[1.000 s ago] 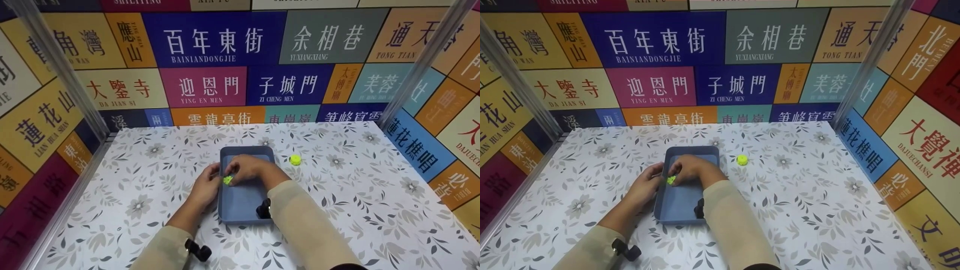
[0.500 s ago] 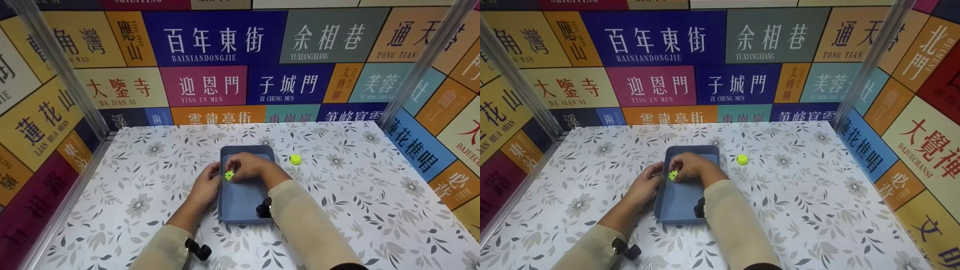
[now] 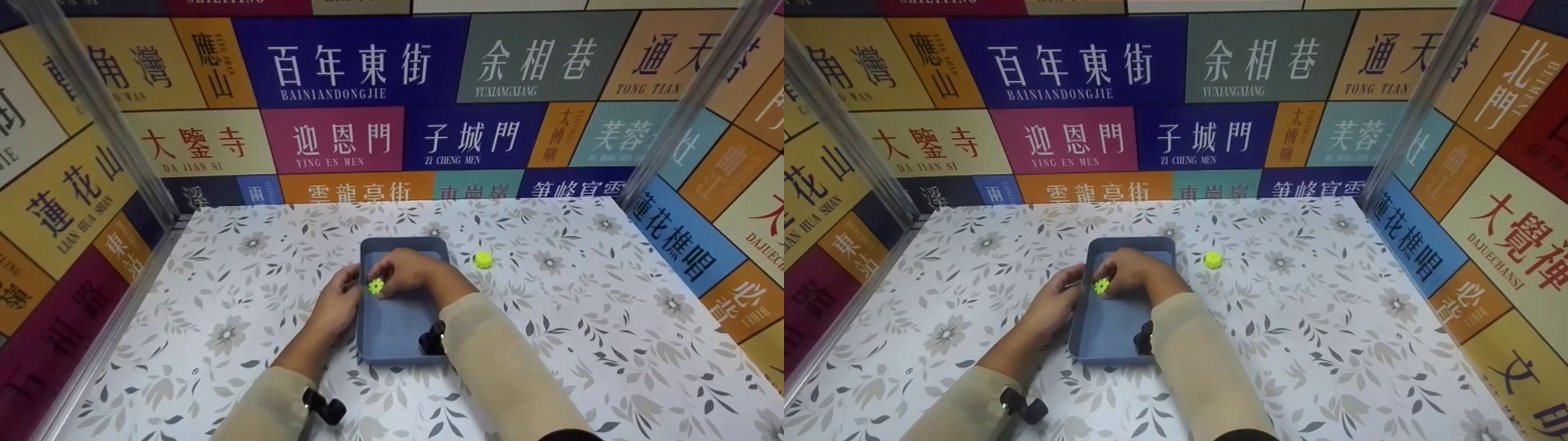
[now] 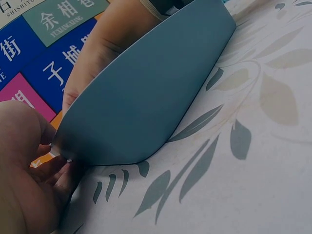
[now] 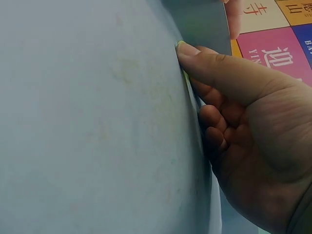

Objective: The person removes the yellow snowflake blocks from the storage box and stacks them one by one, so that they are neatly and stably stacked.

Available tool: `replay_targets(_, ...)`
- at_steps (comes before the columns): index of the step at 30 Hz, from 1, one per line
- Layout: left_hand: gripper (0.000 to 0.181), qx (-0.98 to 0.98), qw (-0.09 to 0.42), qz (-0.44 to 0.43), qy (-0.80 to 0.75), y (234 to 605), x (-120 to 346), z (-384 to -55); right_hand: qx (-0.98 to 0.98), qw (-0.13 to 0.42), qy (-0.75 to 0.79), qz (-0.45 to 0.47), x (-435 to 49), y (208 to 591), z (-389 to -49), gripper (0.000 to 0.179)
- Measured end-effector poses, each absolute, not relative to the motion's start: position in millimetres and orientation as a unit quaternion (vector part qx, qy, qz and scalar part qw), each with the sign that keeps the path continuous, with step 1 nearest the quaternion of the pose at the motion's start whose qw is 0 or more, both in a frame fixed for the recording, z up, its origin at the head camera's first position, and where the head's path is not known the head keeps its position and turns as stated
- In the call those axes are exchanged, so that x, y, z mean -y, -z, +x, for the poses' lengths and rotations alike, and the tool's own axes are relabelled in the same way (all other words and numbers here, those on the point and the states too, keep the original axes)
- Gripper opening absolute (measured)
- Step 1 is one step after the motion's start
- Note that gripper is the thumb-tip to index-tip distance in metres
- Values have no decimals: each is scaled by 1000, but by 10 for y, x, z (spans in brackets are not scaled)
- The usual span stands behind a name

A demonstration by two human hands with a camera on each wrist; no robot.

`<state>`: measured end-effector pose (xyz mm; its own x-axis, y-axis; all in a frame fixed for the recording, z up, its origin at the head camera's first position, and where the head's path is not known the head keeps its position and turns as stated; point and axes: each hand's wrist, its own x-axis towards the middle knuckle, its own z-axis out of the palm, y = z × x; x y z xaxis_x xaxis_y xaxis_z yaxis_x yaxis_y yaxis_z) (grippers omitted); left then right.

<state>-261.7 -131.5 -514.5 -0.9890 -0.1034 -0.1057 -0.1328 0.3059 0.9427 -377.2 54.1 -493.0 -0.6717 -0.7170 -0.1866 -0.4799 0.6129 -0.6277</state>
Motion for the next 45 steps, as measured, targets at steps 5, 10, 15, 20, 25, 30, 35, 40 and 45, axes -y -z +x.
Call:
replay_targets(5,54,-810,6,-66,-583,5166,1323,-2629,-871,203,290,-342,-543,4931,-3776,38)
replay_targets(10,51,-806,9,-78,-586,5164,1317,-2630,-863,193,334,-326,-574,4933,-3806,33)
replay_targets(15,48,-799,15,-90,-594,5149,1311,-2636,-853,156,406,-288,-590,4854,-3846,34)
replay_targets(20,50,-802,21,-103,-588,5138,1295,-2643,-855,93,454,-234,-614,4617,-3843,37)
replay_targets(25,52,-808,0,-87,-582,5162,1300,-2644,-847,65,488,-203,-745,4339,-3751,37)
replay_targets(30,53,-810,-15,-68,-582,5176,1309,-2625,-839,49,511,-182,-1031,4243,-3655,38)
replay_targets(35,54,-810,-16,-63,-583,5174,1307,-2617,-835,41,526,-155,-1413,4267,-3608,44)
replay_targets(40,53,-810,-15,-65,-583,5180,1307,-2615,-837,42,532,-123,-1771,4360,-3599,49)
replay_targets(45,53,-810,-14,-66,-583,5173,1308,-2603,-838,47,537,-89,-2037,4488,-3604,53)
